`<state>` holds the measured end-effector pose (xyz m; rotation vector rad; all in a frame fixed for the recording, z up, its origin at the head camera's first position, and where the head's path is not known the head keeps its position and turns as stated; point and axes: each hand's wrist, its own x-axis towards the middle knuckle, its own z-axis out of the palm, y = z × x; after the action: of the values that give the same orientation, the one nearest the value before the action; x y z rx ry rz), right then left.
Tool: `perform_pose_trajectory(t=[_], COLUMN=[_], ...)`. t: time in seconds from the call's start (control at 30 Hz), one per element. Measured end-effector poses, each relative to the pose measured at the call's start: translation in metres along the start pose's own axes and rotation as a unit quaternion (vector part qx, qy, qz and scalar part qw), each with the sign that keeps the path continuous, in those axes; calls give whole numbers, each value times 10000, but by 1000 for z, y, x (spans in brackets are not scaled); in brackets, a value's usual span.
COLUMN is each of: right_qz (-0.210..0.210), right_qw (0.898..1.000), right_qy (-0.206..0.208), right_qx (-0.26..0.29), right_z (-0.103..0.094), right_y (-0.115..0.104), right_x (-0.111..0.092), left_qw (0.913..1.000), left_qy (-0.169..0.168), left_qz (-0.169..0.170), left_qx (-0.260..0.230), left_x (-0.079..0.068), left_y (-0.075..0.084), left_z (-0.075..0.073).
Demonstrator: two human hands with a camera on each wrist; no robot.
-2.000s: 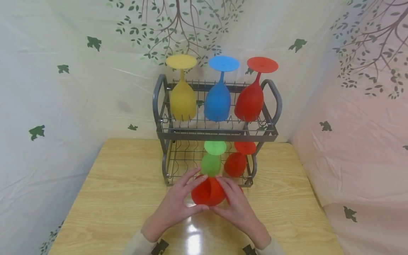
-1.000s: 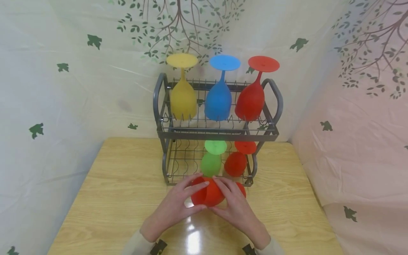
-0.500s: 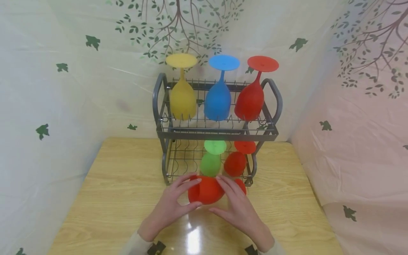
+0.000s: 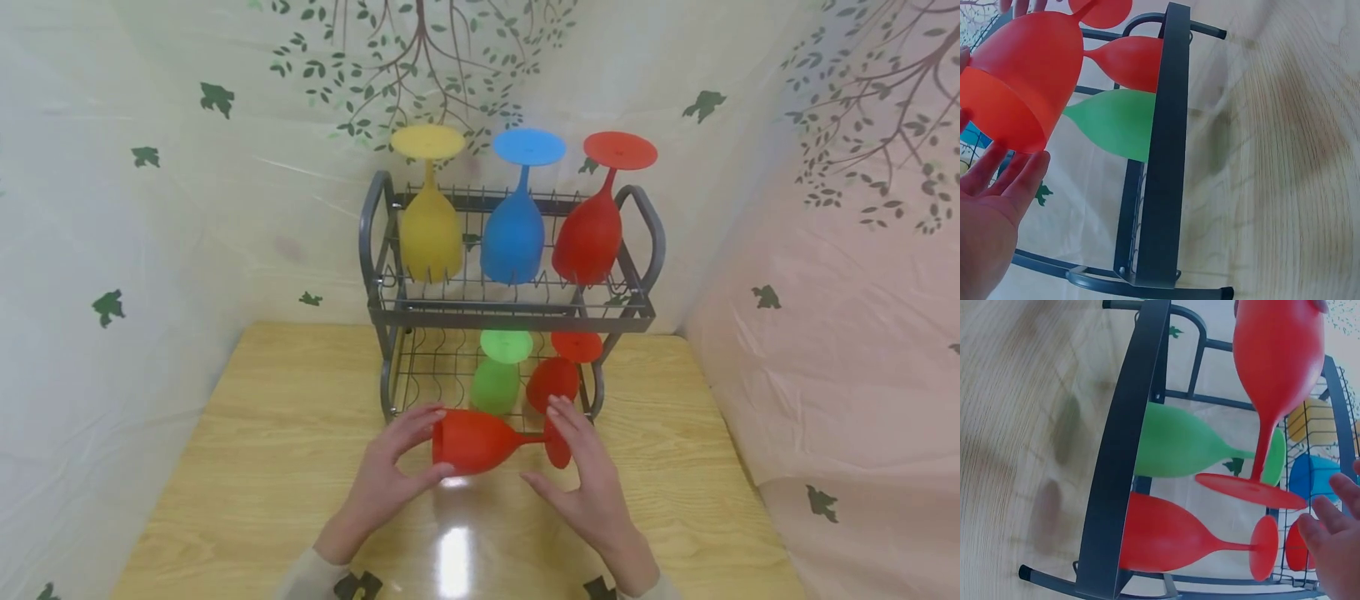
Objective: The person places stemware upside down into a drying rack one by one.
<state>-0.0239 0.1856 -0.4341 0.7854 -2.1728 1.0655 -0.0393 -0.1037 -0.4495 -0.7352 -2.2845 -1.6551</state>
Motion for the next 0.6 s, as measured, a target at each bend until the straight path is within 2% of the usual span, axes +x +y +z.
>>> perform_pose_trajectory(t=[0.1, 0.17, 0.23, 0.3, 0.37, 0.43, 0.6], right_qz=[-69, 87, 434, 956, 1476, 1955, 2591], right_qw=[9989, 9978, 9960, 9911, 9819, 9678, 9330], right_qy=[453, 653, 740, 740, 765, 819, 1021], right_qx=[20, 71, 265, 551, 911, 1361, 2281], right_z=[0, 1, 0, 0, 0, 0, 5], right_y=[6, 9, 11, 10, 8, 5, 1], right_x=[-1, -3, -7, -11, -14, -15, -18], left_qw=[9989, 9970, 9937, 9900, 9870, 9848, 9756], left_qy=[80, 132, 193, 250, 290, 320, 442], left_qz=[-86, -151, -227, -321, -422, -567, -1064], left_qx=[-447, -752, -1082, -1348, -1525, -1612, -1866], left_x=[-1, -1, -3, -5, -7, -8, -9], left_y=[-2, -2, -3, -5, -6, -8, -10], left_z=[-1, -1, -2, -3, -4, -5, -4])
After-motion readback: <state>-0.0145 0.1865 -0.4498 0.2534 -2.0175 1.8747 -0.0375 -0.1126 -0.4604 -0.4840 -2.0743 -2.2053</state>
